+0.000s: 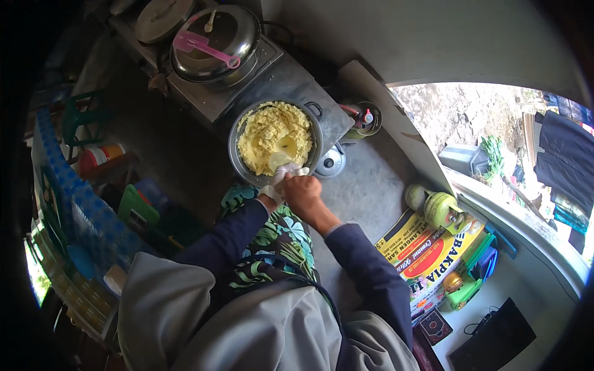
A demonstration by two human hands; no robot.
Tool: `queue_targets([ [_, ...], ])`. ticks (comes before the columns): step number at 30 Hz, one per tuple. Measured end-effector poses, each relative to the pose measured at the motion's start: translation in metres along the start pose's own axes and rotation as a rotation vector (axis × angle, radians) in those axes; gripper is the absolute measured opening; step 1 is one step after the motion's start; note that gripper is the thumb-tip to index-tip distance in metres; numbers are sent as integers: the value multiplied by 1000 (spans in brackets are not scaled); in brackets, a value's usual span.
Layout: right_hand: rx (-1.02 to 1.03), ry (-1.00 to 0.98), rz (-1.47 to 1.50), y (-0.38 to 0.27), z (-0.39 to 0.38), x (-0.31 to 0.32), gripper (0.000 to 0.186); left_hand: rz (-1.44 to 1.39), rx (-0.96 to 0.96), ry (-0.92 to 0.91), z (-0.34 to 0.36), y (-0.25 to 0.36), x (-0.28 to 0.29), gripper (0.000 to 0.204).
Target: The person mixes and mashes a bowl of yellow dough by hand and with a pink spatula at a workstation.
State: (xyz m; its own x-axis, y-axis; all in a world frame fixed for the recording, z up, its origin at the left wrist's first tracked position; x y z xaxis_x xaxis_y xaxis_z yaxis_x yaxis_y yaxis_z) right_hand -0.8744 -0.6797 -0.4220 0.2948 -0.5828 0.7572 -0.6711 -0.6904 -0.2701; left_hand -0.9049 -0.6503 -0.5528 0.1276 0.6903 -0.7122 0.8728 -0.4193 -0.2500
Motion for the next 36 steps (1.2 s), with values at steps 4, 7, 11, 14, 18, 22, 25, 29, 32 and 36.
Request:
queue_targets([
  [4, -52, 8, 87, -39, 45, -22, 20, 406, -319, 13, 19, 57, 106, 14],
  [7, -237, -28, 375, -32, 47, -37, 31, 709, -104, 141, 22, 63, 133, 22],
  [11, -540, 24, 588, 3, 9, -73, 60, 959, -106, 221, 16, 42, 89, 33],
  [14, -295, -73, 436, -7, 16, -48, 48, 641, -183, 313, 3, 43, 92, 27],
  [18, 87, -61, 36, -50, 14, -13, 32, -27, -47, 47, -44, 23, 36, 13],
  [22, -43, -114, 63, -67, 58, -40, 36, 609, -594, 139, -79, 91, 54, 14],
  [25, -192, -81, 255, -54, 48, -55, 37, 1295, -754, 175, -54, 90, 82, 19],
  [29, -317, 52, 526, -51, 22, -81, 51, 1221, -174, 574, -22, 80, 141, 30],
  [32, -348, -24, 560, -22, 21, -69, 68, 952, -186, 439, -20, 57, 107, 28],
  [36, -82, -69, 218, -64, 20, 7, 43, -43, -140, -136, -47, 51, 43, 11],
])
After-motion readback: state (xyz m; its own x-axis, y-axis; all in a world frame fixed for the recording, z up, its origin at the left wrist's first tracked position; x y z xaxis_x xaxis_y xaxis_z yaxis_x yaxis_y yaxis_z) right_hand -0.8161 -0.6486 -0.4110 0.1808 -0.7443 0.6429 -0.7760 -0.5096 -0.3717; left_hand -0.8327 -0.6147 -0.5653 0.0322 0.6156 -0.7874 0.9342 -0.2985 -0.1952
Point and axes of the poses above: each hand's wrist, its own z-axis towards the middle knuckle, its own x-axis out of the back of the hand, y = z × x, the point moved 8 cm from there along z, towards the middle knuckle, and after that the axes turned 9 degrees about z, right-handed, at the moved point
